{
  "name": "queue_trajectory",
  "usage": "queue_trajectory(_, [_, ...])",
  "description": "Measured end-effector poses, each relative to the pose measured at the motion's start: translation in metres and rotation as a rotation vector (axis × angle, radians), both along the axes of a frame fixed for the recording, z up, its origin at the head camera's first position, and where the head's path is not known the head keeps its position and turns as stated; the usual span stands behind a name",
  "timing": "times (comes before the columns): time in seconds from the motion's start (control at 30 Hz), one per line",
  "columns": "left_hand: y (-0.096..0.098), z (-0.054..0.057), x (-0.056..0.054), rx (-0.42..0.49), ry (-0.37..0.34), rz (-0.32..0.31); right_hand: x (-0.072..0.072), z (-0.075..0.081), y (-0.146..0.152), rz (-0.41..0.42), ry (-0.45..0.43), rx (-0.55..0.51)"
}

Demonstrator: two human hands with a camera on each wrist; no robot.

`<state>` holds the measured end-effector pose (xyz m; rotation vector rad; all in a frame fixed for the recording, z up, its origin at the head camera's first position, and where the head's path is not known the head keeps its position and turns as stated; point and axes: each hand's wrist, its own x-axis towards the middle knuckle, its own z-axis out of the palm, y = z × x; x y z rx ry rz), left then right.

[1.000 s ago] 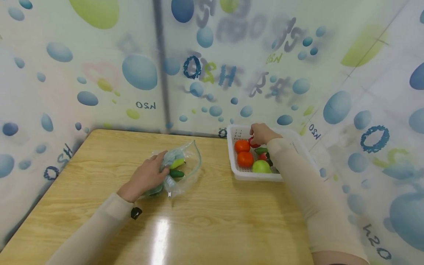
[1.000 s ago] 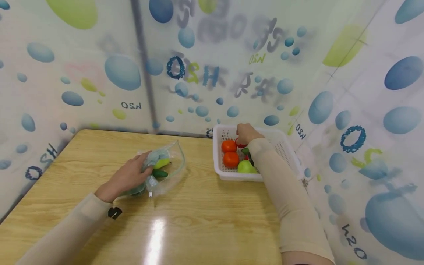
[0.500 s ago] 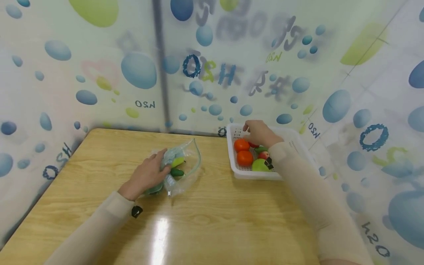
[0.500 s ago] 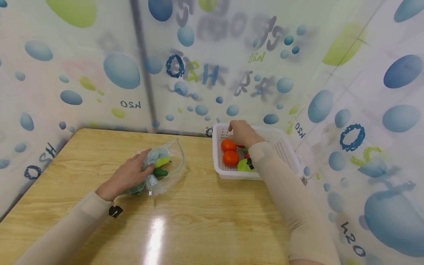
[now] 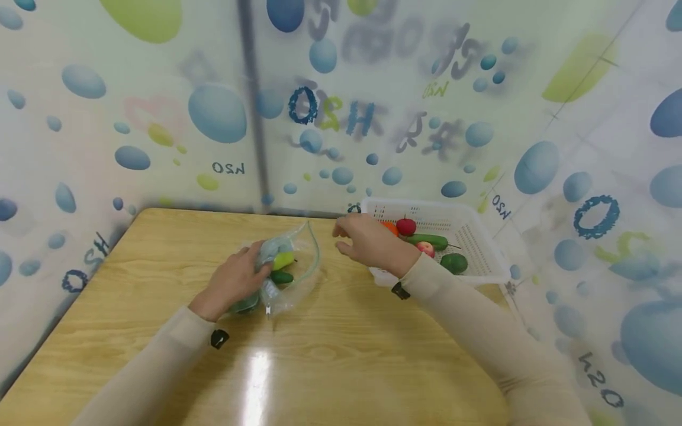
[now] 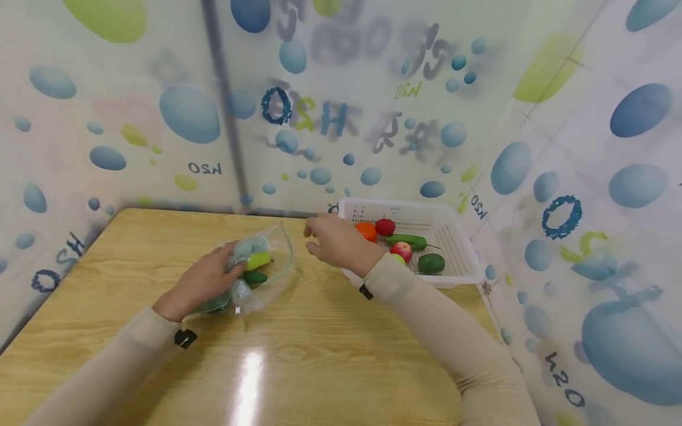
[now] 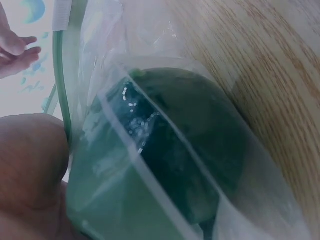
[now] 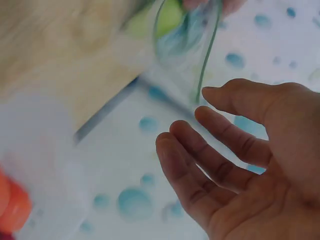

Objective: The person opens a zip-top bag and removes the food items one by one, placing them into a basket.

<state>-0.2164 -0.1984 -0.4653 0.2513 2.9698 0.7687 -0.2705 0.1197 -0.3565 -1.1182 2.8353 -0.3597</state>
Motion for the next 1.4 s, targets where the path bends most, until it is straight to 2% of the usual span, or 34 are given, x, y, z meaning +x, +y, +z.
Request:
queue_trajectory(0.17, [-0.001,0.001,0.0,0.001,0.007,-0.003,0.016,-0.008,-0.032,0.109,-0.014,-0.029])
queue_trajectory(0.3, [-0.003,0.0,-0.001,0.008,0.028,-0.004,0.019,-0.022,-0.052,0.188,-0.036,-0.028])
queue_trajectory(0.4, [-0.003,0.0,-0.002,0.024,0.037,-0.008,0.017,-0.036,-0.065,0.208,-0.033,0.005])
queue_trajectory(0.67, [-0.002,-0.001,0.0,0.039,0.031,-0.023,0.008,-0.067,-0.091,0.151,0.007,0.112])
queue_trajectory(0.8, [-0.001,-0.001,0.0,0.05,0.034,-0.027,0.004,-0.078,-0.098,0.131,0.031,0.108])
queue_trajectory(1.07, [-0.001,-0.001,0.0,0.118,0.022,-0.028,0.002,-0.089,-0.11,0.032,0.023,0.074])
queue_trajectory(1.23, [-0.002,-0.002,0.001,0.131,0.033,0.004,0.002,-0.098,-0.116,-0.005,0.013,0.066])
queue_trajectory(1.4, [0.001,0.003,0.011,0.072,0.047,0.064,0.001,-0.103,-0.118,-0.029,-0.034,0.051])
